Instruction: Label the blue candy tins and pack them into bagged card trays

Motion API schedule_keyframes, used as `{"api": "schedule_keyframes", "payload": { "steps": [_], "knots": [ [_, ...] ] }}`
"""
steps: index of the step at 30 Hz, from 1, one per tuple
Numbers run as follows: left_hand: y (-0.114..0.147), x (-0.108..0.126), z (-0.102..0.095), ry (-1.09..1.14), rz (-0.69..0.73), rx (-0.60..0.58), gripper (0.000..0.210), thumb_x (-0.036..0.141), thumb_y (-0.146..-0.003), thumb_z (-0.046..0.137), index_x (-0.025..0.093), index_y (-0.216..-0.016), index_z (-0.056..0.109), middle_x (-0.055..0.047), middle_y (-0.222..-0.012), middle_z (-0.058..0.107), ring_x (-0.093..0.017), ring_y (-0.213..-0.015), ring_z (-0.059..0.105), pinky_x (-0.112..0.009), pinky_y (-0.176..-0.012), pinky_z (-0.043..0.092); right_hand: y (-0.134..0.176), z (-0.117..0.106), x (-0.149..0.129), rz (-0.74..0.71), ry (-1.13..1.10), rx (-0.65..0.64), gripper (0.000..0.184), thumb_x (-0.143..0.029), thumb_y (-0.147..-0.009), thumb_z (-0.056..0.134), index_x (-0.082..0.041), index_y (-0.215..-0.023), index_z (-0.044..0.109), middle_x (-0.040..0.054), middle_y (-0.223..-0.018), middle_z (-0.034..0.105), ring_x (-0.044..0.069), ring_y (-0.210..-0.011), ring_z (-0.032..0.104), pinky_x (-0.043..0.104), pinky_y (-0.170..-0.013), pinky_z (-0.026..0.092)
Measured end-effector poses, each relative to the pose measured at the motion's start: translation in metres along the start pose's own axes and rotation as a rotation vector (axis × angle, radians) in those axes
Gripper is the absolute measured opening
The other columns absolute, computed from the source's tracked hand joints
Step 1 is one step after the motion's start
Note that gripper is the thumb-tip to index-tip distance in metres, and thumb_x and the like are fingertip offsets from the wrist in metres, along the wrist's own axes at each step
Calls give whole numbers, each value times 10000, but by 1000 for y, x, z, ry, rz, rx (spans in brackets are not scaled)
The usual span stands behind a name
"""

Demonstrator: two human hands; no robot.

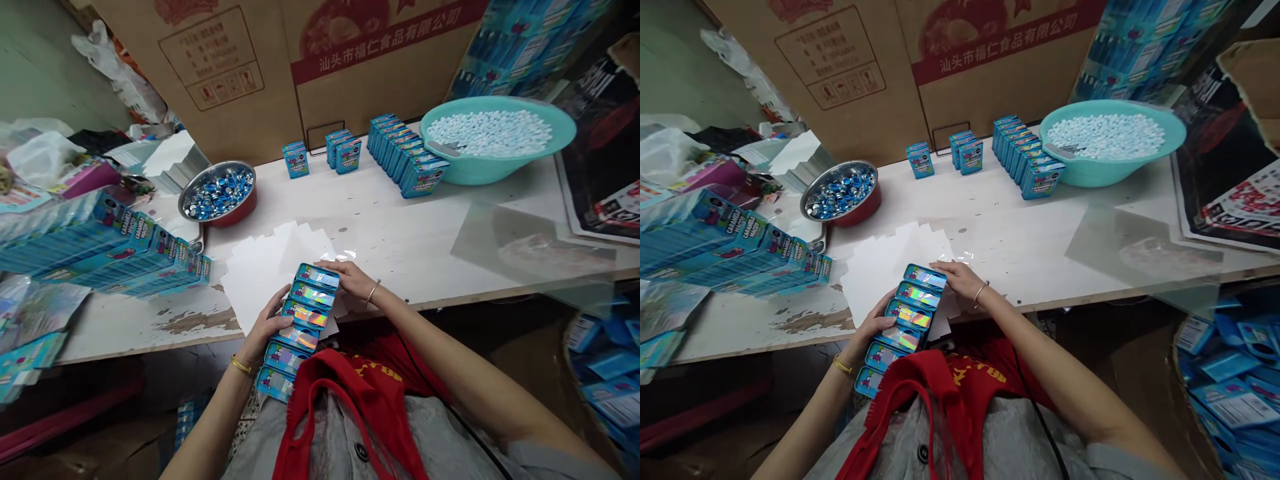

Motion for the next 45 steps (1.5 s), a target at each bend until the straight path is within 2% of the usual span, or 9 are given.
{"api": "schedule_keyframes", "payload": {
  "steps": [4, 19, 23, 26, 30, 34, 36, 40, 45],
  "knots": [
    [-2, 3, 12, 16, -70, 0, 834, 314, -620, 752, 217, -1388, 443, -112, -1262, 621, -343, -1096, 615, -420, -876, 511, -1, -5, 7, 30, -108, -29, 451, -510, -846, 540, -238, -1179, 672, 54, -1321, 591, 238, -1356, 406, 464, -1179, 205],
    [-23, 14, 36, 27, -12, -32, 695, 350, -710, 706, 210, -1352, 480, -102, -1203, 643, -281, -959, 659, -364, -793, 522, -9, -29, 10, -47, -174, 148, 415, -336, -888, 426, -250, -1235, 637, 20, -1344, 578, 203, -1318, 458, 432, -1158, 283],
    [-27, 44, 6, -445, 164, 82, 484, 459, -750, 683, 245, -1182, 639, -78, -1356, 531, -312, -1228, 499, -421, -993, 427, -10, -27, 13, -40, 5, 131, 451, -263, -894, 353, -257, -1267, 606, 17, -1345, 579, 200, -1331, 442, 475, -1168, 238],
    [-32, 84, -13, -811, 385, 174, 368, 468, -879, 499, 236, -1104, 675, -77, -1328, 531, -280, -1266, 446, -425, -1067, 340, -4, -21, 5, -89, 264, 129, 502, -188, -862, 361, -259, -1324, 542, 33, -1362, 563, 234, -1360, 396, 548, -1153, 212],
    [-56, 110, 4, -1297, 645, 203, 433, 309, -831, 570, 206, -1251, 560, -122, -1259, 530, -288, -1163, 470, -454, -985, 350, 11, -29, -21, -151, 645, 316, 460, -193, -845, 436, -151, -1295, 519, 146, -1312, 565, 294, -1246, 462, 513, -1029, 355],
    [-87, 110, 29, -1552, 766, 264, 291, 262, -827, 571, 173, -1103, 601, -133, -1093, 588, -275, -978, 507, -400, -807, 369, 16, -36, -39, -94, 931, 425, 193, -224, -900, 423, -173, -861, 605, 108, -849, 641, 240, -816, 542, 360, -735, 401],
    [-92, 113, 35, -1565, 824, 319, 144, 251, -875, 498, 178, -903, 619, -102, -910, 611, -243, -855, 514, -371, -743, 346, 16, -39, -50, -103, 978, 485, 213, -208, -915, 407, -189, -774, 565, 78, -757, 611, 214, -735, 517, 329, -680, 366],
    [-85, 121, 30, -1375, 891, 347, 213, 271, -864, 502, 191, -668, 531, -31, -688, 553, -177, -687, 483, -325, -677, 322, 22, -43, -74, -184, 892, 595, 201, -209, -920, 416, -205, -757, 532, 48, -718, 584, 188, -700, 508, 300, -660, 362],
    [-98, 111, 7, -920, 624, 231, 296, 321, -801, 553, 189, -553, 459, 30, -537, 448, -112, -535, 404, -258, -552, 307, 25, -39, -92, -238, 797, 569, 175, -175, -884, 461, -211, -729, 535, 35, -699, 588, 179, -704, 529, 295, -668, 384]
  ]
}}
Point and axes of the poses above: each hand's wrist, its own y-axis away from the middle knuckle, its own z-axis out of the palm, x = y × z, the point moved 10 cm from there along -y, towards the middle knuckle
